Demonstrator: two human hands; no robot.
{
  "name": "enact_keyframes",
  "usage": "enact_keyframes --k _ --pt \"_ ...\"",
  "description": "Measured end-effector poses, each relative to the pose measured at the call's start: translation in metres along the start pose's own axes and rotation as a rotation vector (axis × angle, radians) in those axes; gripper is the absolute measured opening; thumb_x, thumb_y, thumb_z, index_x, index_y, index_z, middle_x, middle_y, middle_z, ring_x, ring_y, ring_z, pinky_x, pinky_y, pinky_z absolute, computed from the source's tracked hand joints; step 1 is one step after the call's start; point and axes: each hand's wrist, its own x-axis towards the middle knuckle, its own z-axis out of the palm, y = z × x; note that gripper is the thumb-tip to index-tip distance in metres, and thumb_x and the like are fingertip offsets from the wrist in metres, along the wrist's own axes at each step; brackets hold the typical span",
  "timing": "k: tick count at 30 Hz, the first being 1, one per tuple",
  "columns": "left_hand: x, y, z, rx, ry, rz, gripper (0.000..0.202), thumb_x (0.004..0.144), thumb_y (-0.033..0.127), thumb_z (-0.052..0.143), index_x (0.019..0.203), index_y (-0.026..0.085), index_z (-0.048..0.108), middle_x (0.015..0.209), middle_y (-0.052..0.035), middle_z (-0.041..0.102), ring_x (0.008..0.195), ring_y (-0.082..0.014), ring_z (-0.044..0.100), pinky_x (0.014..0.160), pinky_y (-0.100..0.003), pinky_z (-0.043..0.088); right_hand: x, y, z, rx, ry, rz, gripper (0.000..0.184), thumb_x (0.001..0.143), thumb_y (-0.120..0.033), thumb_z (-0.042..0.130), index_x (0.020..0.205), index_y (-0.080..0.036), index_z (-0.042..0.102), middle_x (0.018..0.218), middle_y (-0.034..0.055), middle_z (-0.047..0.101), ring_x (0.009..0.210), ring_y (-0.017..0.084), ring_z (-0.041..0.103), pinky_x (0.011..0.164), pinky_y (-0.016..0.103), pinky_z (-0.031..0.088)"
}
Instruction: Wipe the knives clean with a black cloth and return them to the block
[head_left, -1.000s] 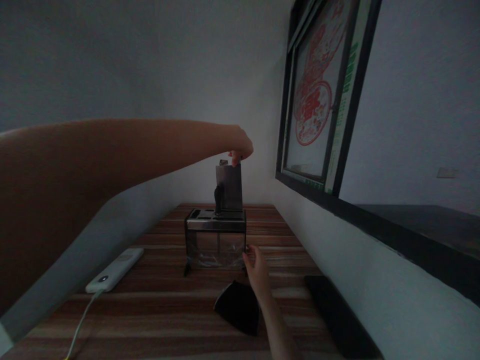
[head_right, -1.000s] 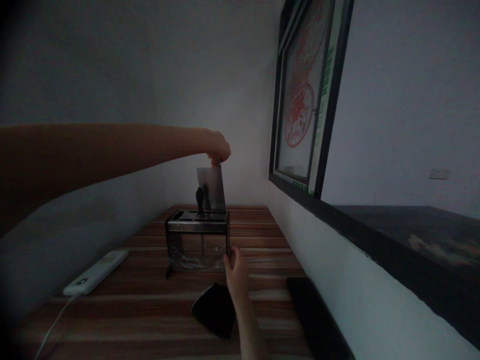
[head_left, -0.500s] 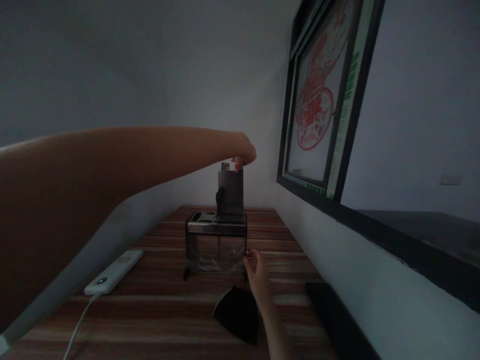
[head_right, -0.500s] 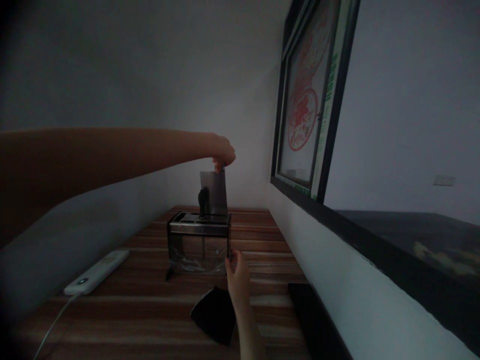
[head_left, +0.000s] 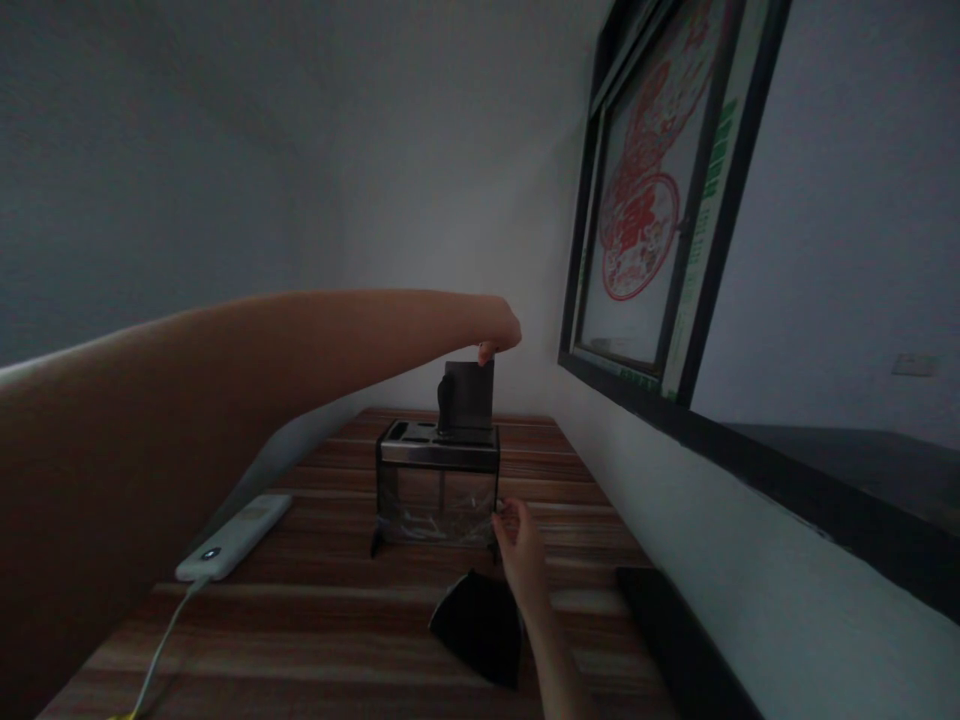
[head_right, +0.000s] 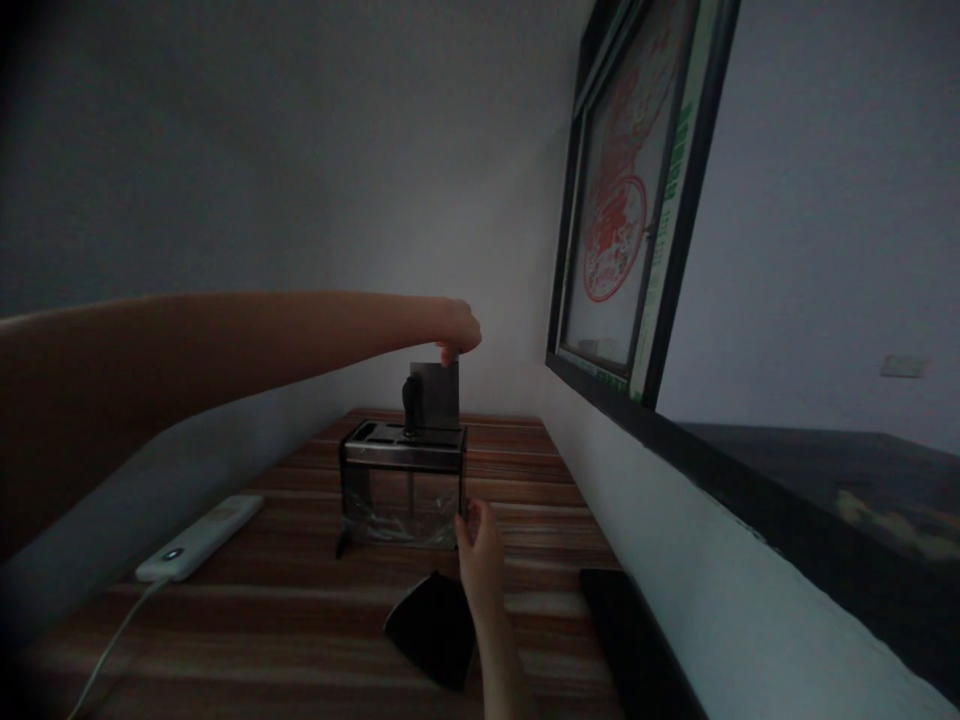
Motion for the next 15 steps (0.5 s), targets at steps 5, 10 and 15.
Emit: enact_keyframes --k 5,10,15 --pt "0.006 0.022 0.017 -0.075 0.106 -0.015 0.024 0.043 0.014 0.084 0.061 0.022 0.071 0.080 -0.0039 0.071 0.098 -0.0294 0.056 0.087 -0.039 0.037 0.001 -0.001 -0.001 -0.004 -0.013 0.001 0.021 0.082 -0.036 0.054 0.095 -0.020 0.059 0.090 0.0064 0.067 0.085 0.021 0.063 0.078 0.032 0.047" --pt "0.012 0.035 0.045 -0.195 0.164 -0.026 0.024 0.046 0.014 0.082 0.065 0.025 0.073 0.074 -0.0031 0.071 0.090 -0.0274 0.059 0.082 -0.037 0.041 0.000 -0.005 -0.002 -0.012 -0.022 0.010 0.021 0.082 -0.036 0.054 0.095 -0.020 0.059 0.088 0.0063 0.067 0.082 0.021 0.063 0.075 0.031 0.047" --pt "0.013 0.046 0.066 -0.265 0.231 0.020 0.027 0.044 0.013 0.082 0.068 0.023 0.074 0.076 -0.0047 0.073 0.084 -0.0254 0.062 0.077 -0.034 0.044 0.000 -0.008 -0.003 -0.009 -0.032 0.009 0.019 0.083 -0.034 0.053 0.094 -0.020 0.058 0.087 0.0058 0.067 0.081 0.020 0.062 0.075 0.031 0.047"
